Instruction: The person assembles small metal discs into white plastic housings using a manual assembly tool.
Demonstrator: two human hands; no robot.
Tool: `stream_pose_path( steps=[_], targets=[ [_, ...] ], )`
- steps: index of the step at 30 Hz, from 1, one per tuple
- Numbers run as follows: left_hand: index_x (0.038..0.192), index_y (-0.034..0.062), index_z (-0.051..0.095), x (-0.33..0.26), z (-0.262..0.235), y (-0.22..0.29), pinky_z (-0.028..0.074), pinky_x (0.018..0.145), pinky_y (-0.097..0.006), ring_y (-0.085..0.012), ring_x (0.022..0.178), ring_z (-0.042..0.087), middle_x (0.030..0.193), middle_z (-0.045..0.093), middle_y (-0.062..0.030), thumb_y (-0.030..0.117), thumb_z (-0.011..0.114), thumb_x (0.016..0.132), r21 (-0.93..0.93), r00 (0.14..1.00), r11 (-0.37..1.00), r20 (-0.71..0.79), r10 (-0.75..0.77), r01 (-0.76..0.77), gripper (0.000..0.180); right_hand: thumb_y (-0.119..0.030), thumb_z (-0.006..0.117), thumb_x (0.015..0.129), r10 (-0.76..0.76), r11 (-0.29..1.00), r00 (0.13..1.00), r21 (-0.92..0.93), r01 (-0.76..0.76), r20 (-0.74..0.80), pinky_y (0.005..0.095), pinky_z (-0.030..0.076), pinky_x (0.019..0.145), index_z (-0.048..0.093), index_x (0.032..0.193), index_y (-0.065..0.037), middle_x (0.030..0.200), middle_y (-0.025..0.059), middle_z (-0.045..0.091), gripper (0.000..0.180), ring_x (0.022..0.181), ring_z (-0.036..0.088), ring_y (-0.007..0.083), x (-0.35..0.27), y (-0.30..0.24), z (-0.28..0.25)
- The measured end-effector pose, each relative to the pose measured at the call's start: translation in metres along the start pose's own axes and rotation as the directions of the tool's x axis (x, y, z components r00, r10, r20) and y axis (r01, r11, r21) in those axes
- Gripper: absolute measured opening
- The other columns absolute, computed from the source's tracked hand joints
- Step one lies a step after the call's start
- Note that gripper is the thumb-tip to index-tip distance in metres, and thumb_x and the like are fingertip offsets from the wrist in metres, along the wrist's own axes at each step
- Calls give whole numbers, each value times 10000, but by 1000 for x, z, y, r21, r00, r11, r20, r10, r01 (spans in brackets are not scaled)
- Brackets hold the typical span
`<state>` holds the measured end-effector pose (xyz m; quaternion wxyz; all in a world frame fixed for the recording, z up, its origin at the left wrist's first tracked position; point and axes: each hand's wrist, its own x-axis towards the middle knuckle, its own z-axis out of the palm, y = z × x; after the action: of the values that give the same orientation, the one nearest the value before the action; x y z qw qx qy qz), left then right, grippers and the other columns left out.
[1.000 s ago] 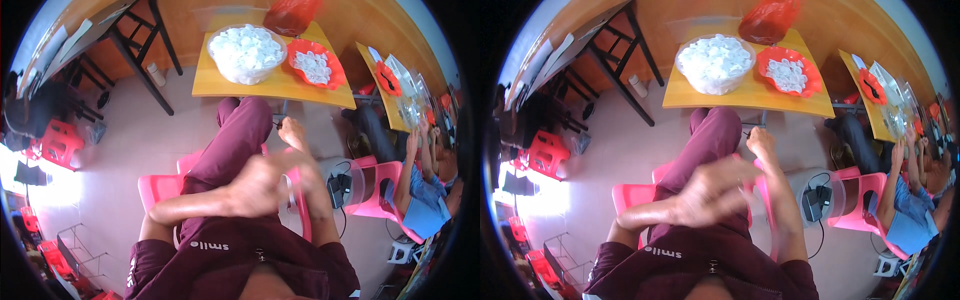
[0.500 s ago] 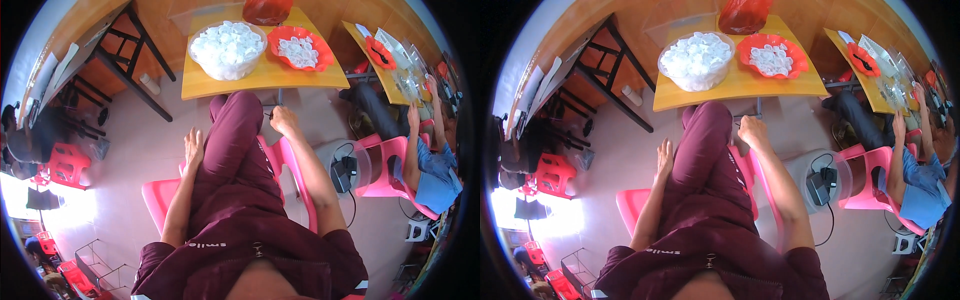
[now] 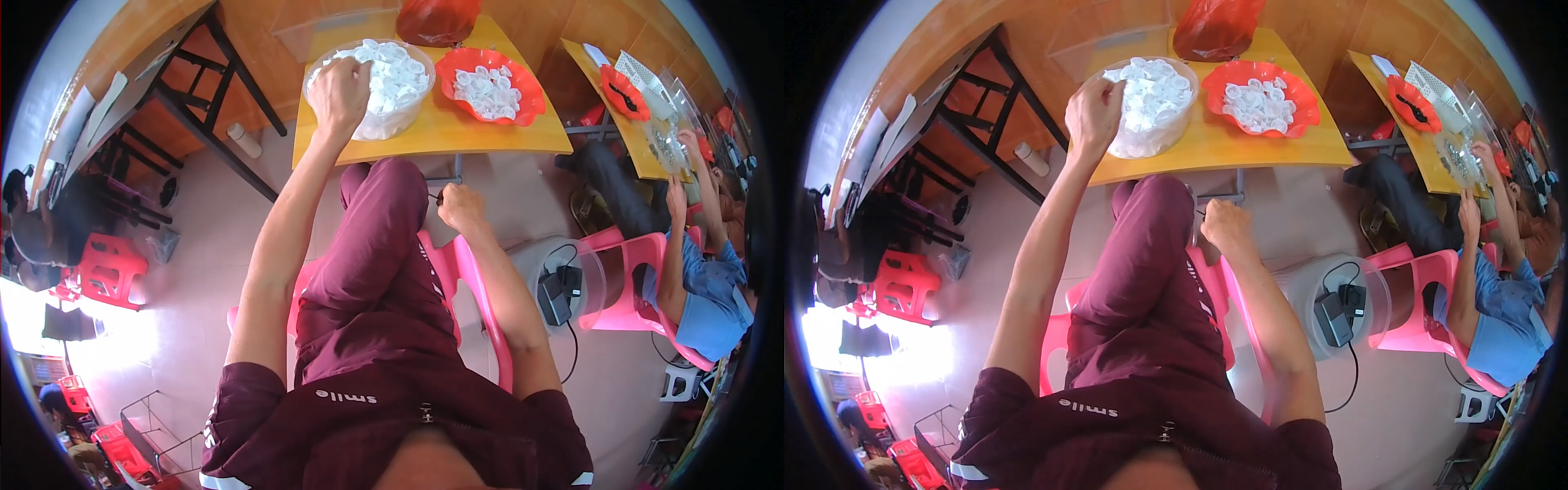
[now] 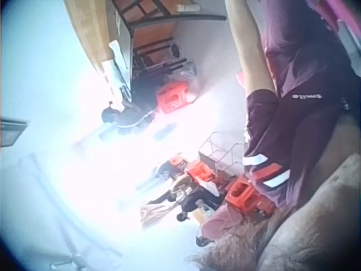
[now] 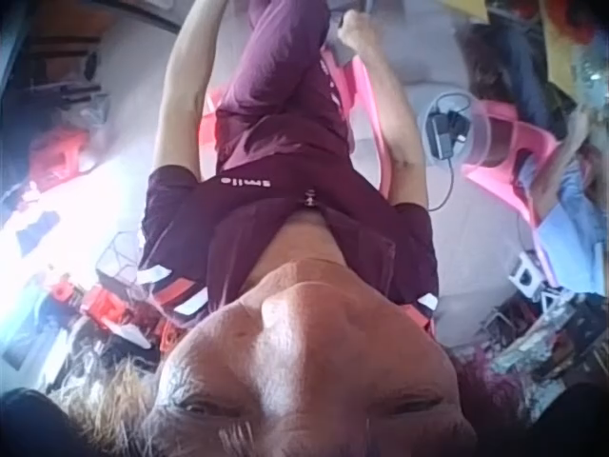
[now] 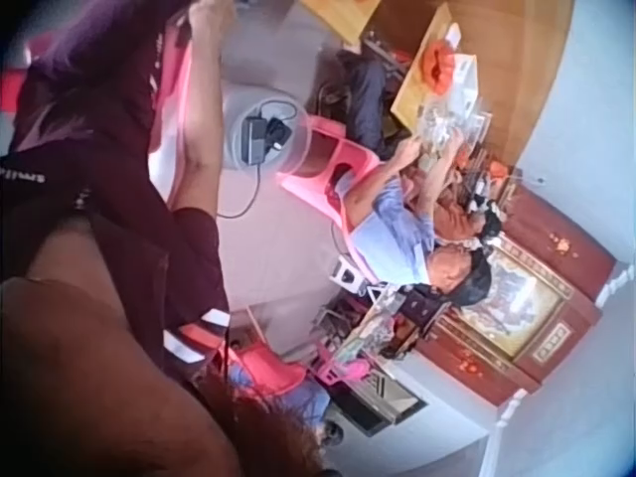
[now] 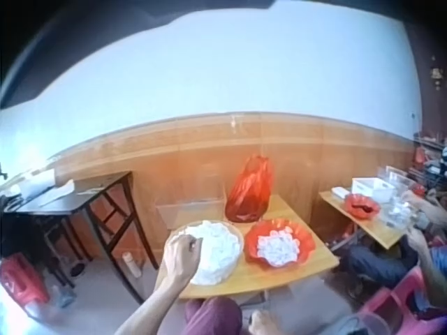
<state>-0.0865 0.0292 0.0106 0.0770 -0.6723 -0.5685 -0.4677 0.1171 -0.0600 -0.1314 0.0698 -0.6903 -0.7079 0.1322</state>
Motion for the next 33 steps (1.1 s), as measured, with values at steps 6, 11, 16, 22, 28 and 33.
stream_pose_path(
  steps=[6,11,16,22,28,33],
  targets=[
    [732,14,657,14,34,-3,491,615,-448,-359,706,630,719,633,-203,320,638,688,251,937,967,346,-54,-37,309,-134,533,718,-7,996,1000,84,6,5,464,484,696,642,781,-23,821,215,630,168,801,610,390,-2,-5,-7],
    [809,108,707,26,38,-12,500,717,-411,-340,768,638,802,658,-182,249,621,688,86,932,986,324,-165,144,205,-150,547,719,-22,995,1000,92,24,-16,455,486,707,655,793,-28,835,221,627,179,812,611,387,-3,-2,-4],
    [883,41,699,39,24,-29,504,629,-283,-179,696,641,794,669,-111,166,648,749,-361,849,810,442,-288,463,191,-154,545,724,-32,998,999,45,32,9,451,489,705,662,784,-40,826,216,630,174,819,610,386,1,-3,-2],
    [1011,-68,605,-34,-46,25,502,616,-206,-149,707,625,893,642,-100,154,611,839,-742,744,72,655,-128,666,281,-137,531,759,-60,980,989,180,83,-133,451,479,664,623,786,-6,802,212,629,162,766,607,401,3,-2,-10],
    [1021,2,625,-139,-67,47,512,676,-241,-127,758,622,890,652,-61,129,577,866,-641,601,-307,767,-224,703,206,-154,618,831,-143,290,977,937,193,-157,183,246,383,630,1021,-29,680,-36,494,228,429,364,6,-33,-55,-78],
    [1019,-2,634,-140,-75,58,494,731,-249,-104,811,598,893,649,-50,123,578,869,-679,634,-356,731,-253,641,203,-17,731,689,-386,374,808,725,578,-445,242,432,755,599,1066,21,914,32,517,400,873,519,125,-62,-77,-103]
  ],
)
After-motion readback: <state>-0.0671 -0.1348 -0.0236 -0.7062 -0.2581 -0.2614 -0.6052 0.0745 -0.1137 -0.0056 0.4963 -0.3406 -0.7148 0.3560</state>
